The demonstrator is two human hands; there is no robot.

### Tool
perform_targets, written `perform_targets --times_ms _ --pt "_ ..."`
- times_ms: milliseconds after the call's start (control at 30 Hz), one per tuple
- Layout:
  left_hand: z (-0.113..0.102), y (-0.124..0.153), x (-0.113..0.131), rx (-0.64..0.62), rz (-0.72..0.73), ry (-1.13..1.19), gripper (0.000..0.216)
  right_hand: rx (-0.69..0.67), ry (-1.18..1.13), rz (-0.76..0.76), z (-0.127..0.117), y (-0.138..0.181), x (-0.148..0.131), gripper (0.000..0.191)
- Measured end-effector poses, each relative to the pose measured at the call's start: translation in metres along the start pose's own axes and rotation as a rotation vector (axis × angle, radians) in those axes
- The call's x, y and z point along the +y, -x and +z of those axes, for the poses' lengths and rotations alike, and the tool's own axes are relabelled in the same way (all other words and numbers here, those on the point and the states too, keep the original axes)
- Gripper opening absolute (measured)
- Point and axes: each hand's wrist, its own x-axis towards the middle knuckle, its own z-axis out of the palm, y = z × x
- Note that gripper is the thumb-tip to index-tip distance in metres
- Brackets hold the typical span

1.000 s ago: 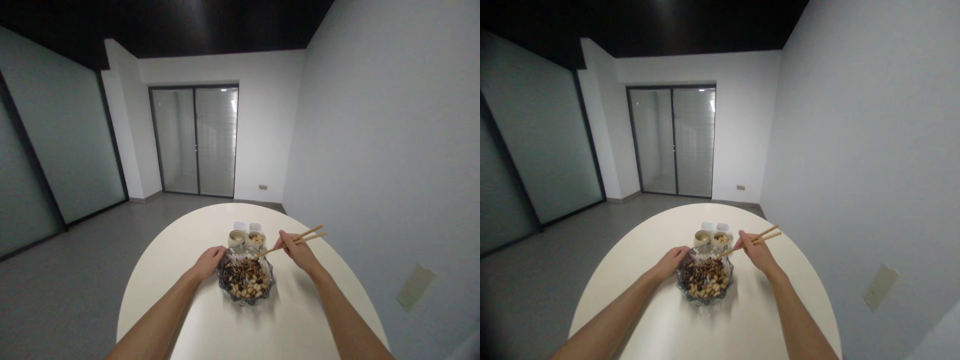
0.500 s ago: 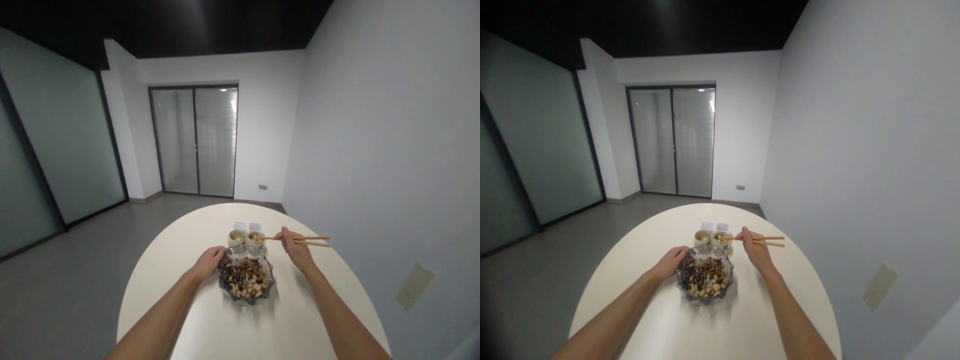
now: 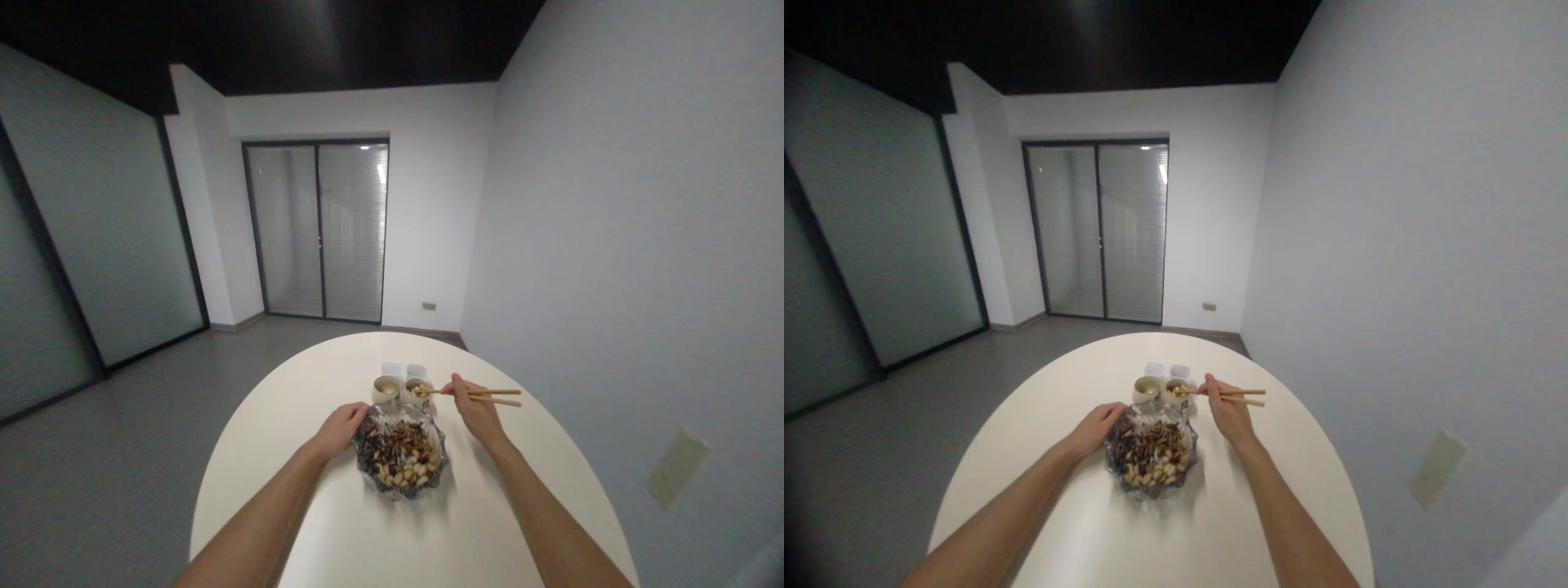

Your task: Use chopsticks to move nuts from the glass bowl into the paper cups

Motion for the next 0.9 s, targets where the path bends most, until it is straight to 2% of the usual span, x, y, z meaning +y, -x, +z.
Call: perform_targets --times_ms 367,667,900 --pt "0.0 0.0 -0.002 0.009 -0.001 0.0 0.054 -0.045 -0.016 -0.014 0.0 0.001 0.0 0.06" --pt "0.002 -0.001 0.0 0.008 0.0 0.008 0.054 -0.171 -0.042 -0.052 0.002 0.001 0.006 0.055" --pt "0.002 -0.001 0.0 0.002 0.005 0.007 0.054 -0.162 -0.093 -0.031 0.0 0.0 0.012 0.056"
